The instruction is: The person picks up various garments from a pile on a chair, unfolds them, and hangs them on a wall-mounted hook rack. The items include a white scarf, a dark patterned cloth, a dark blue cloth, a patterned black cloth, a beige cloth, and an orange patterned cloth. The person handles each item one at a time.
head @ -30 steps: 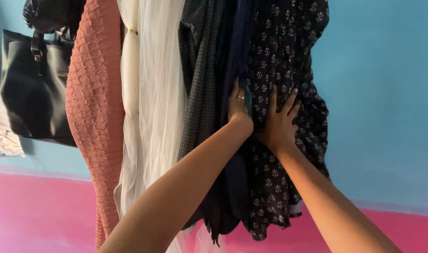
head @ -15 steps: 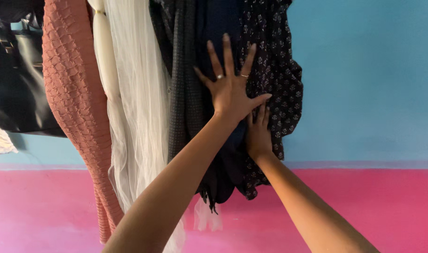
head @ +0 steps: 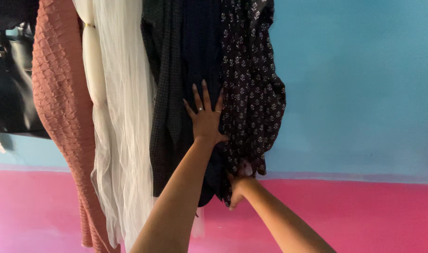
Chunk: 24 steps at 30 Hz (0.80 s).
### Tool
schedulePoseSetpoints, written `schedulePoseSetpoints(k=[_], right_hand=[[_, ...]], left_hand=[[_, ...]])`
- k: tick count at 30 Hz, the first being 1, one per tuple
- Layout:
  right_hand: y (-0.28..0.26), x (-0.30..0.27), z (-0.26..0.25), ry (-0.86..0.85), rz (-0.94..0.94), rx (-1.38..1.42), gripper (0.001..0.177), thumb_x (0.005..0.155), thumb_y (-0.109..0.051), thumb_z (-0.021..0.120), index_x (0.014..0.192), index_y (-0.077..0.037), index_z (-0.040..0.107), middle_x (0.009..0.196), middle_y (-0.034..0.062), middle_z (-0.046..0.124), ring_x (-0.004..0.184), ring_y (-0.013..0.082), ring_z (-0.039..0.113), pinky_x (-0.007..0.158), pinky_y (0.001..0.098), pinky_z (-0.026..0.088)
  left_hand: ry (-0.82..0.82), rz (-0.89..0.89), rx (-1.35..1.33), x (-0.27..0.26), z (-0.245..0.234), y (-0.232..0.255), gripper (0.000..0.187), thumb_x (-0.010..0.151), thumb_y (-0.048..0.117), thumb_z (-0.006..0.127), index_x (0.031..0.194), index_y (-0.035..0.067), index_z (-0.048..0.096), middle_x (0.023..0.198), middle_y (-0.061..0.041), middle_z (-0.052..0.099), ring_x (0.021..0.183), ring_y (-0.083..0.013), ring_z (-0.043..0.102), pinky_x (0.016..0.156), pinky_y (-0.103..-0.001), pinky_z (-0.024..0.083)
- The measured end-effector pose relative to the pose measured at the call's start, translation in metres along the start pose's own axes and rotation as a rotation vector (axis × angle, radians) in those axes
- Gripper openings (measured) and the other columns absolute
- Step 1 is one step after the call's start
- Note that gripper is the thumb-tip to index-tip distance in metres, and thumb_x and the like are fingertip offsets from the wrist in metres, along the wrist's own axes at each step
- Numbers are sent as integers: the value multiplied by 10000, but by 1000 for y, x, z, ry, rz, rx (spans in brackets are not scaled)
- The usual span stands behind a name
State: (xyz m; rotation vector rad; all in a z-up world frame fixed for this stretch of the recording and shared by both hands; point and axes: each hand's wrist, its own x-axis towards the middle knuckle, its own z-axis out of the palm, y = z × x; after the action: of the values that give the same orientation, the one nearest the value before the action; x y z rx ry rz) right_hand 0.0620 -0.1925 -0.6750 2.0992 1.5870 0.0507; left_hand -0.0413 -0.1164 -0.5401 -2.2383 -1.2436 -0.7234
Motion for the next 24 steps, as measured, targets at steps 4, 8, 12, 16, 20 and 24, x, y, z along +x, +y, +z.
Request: schedulePoseSetpoints(k=[4,8,12,16,20,24], right_hand=[[21,3,-17,-319,-73,93,1290,644,-763,757,1657,-304,102,1715,188,66,1578,444,75,1276,601,121],[25,-33,-29,-800,269,606,1202,815,-582,931,1605,30,263,1608,368,416,1378,462,511,1073,621,383],[11,-100,-41,-468,118,544,787,807,-430,786,1522,-264,501,1553,177,458,1319,410,599,999,562,554],[-2,-140,-28,-68,104,459,533,860,-351,767,1366,-221,659,1335,138,690,1194,297,715,910,460,621],[-7,-175,10,436,-28,307,321,856,-287,779,1137,-131,772,1200,76,734,1117,279,674,932,430,559],[-22,-253,47,513,172,392,202,879,-244,726,1029,-114,766,1095,77,760,1044,289,707,887,448,572]], left_hand=[[-59,19,59,-21,-2,-2,1574,516,752,883,1683,306,-75,1662,-240,-237,1535,-473,-152,1207,-702,139],[-240,126,130,-58,2,-10,1396,614,702,881,1658,309,43,1646,-249,-281,1536,-469,-194,1225,-676,131],[-456,266,-48,-81,-7,-22,927,752,584,851,1505,249,427,1676,-244,-150,1548,-463,-72,1162,-606,313],[-474,416,-325,-125,-22,-39,374,831,390,729,1167,227,750,1208,-85,822,1125,-281,782,937,-432,617],[-251,559,-459,-182,-40,-50,218,835,330,722,1004,218,801,970,-41,765,917,-262,736,833,-428,598],[-211,607,-558,-228,-61,-48,209,828,262,666,979,195,794,989,-57,773,912,-280,752,809,-423,607]])
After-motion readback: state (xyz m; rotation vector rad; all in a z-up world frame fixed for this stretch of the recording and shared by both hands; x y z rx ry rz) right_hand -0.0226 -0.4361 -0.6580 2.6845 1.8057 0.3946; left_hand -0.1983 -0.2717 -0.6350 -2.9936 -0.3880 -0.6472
